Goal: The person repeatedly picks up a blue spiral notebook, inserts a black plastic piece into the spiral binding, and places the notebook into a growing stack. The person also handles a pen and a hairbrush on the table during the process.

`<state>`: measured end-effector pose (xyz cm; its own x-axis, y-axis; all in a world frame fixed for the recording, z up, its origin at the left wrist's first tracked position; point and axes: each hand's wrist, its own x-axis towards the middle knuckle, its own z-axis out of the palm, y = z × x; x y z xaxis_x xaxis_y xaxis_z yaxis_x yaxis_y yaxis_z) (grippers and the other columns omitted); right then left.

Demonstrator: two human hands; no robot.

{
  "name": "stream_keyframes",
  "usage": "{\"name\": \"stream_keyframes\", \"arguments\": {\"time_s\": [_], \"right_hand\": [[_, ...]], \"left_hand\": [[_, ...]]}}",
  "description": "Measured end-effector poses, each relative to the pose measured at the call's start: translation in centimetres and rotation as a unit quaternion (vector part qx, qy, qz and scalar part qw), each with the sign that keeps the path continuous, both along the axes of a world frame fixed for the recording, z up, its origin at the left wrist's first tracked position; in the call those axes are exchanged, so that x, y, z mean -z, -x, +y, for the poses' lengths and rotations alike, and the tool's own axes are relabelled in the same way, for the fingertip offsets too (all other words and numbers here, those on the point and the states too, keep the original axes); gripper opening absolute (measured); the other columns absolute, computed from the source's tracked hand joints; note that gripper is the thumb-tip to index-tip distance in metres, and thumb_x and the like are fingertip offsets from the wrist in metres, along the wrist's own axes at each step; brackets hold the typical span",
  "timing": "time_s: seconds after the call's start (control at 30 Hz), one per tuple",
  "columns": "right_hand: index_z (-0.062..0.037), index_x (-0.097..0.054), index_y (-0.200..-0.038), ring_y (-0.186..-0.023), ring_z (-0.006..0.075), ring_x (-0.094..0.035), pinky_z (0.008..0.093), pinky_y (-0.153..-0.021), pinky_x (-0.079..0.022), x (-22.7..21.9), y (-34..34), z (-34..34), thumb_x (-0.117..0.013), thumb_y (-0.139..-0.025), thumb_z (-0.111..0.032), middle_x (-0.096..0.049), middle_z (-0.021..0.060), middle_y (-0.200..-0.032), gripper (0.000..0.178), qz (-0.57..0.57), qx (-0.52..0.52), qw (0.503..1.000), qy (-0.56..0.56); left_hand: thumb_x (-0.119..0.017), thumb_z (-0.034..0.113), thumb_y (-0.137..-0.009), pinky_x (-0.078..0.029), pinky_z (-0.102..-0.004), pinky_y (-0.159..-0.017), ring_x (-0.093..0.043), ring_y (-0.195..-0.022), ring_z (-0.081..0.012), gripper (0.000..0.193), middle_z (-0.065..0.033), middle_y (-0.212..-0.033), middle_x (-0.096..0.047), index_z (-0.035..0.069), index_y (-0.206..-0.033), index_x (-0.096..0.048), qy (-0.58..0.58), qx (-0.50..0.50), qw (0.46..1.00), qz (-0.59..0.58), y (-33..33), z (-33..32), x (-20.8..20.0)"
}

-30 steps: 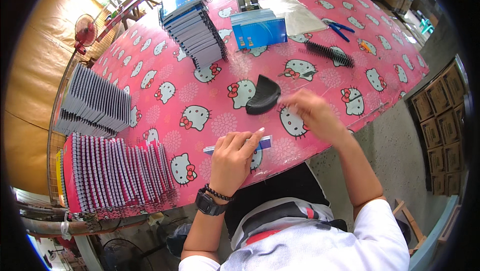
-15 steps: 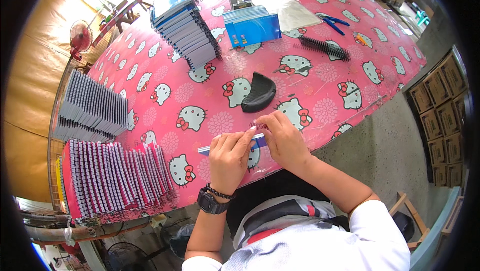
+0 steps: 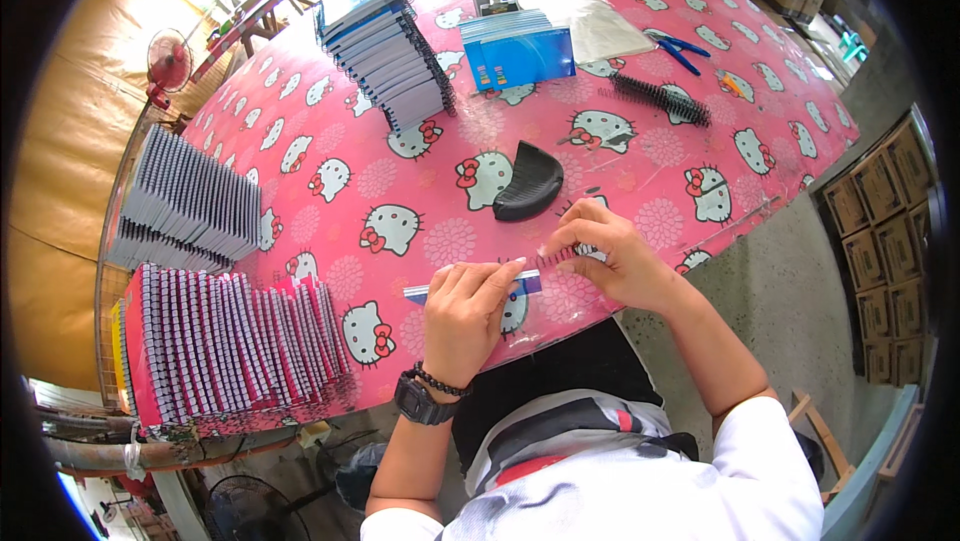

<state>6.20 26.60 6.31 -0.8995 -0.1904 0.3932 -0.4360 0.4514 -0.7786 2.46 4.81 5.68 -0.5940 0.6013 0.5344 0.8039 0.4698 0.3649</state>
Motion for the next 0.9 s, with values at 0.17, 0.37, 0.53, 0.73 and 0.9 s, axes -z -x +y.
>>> {"name": "stream_keyframes", "arguments": {"time_s": [0.17,0.37,0.53,0.73,0.9], "right_hand": [[-0.005,-0.063,-0.102,-0.091,0.0285,-0.057,0.0359,-0.079,-0.047,0.0,0.1,0.5,-0.063,-0.082,-0.002,-0.057,0.0102,-0.096,0.021,-0.03,-0.06,0.998,0.015],[-0.0046,-0.057,-0.117,-0.083,0.0292,-0.063,0.0377,-0.073,-0.049,-0.1,-0.2,-0.3,-0.06,-0.088,-0.011,-0.063,0.014,-0.097,0.03,-0.072,-0.055,0.996,0.016],[-0.0055,-0.054,-0.122,-0.086,0.0315,-0.064,0.0385,-0.073,-0.051,-0.1,-0.4,-0.5,-0.06,-0.087,-0.013,-0.065,0.0153,-0.097,0.036,-0.067,-0.057,0.995,-0.056],[-0.0053,-0.056,-0.117,-0.089,0.0258,-0.058,0.0365,-0.077,-0.049,-10.9,0.4,-1.4,-0.063,-0.076,-0.013,-0.061,0.0094,-0.093,0.042,0.219,-0.173,0.959,-0.047],[-0.0055,-0.059,-0.111,-0.085,0.0244,-0.058,0.0354,-0.076,-0.048,-18.4,-1.4,-5.3,-0.064,-0.075,-0.012,-0.062,0.0074,-0.09,0.036,0.391,-0.268,0.879,-0.048]], "left_hand": [[-0.064,0.006,-0.077,-0.045,-0.0363,-0.075,-0.061,-0.08,-0.0232,0.03,-0.0056,-0.087,-0.064,0.009,-0.107,-0.067,0.006,-0.005,1.0,0.003,0.2,-0.1,0.2],[-0.066,0.01,-0.077,-0.042,-0.0368,-0.077,-0.06,-0.084,-0.0235,0.032,-0.0063,-0.091,-0.064,0.009,-0.108,-0.065,0.018,-0.016,1.0,-0.014,-0.2,0.0,0.0],[-0.069,0.02,-0.079,-0.039,-0.0361,-0.077,-0.06,-0.082,-0.0234,0.027,-0.005,-0.092,-0.064,0.009,-0.101,-0.059,0.008,-0.01,1.0,-0.025,-0.9,1.0,-0.4],[-0.069,0.022,-0.078,-0.037,-0.0373,-0.079,-0.06,-0.095,-0.0215,0.037,-0.0051,-0.101,-0.064,0.008,-0.11,-0.058,0.046,-0.015,0.999,0.014,-0.6,0.8,1.6],[-0.071,0.03,-0.078,-0.034,-0.037,-0.08,-0.06,-0.091,-0.0177,0.028,0.0002,-0.102,-0.063,0.015,-0.099,-0.063,0.018,-0.016,1.0,-0.017,-1.5,0.7,-0.4]]}}
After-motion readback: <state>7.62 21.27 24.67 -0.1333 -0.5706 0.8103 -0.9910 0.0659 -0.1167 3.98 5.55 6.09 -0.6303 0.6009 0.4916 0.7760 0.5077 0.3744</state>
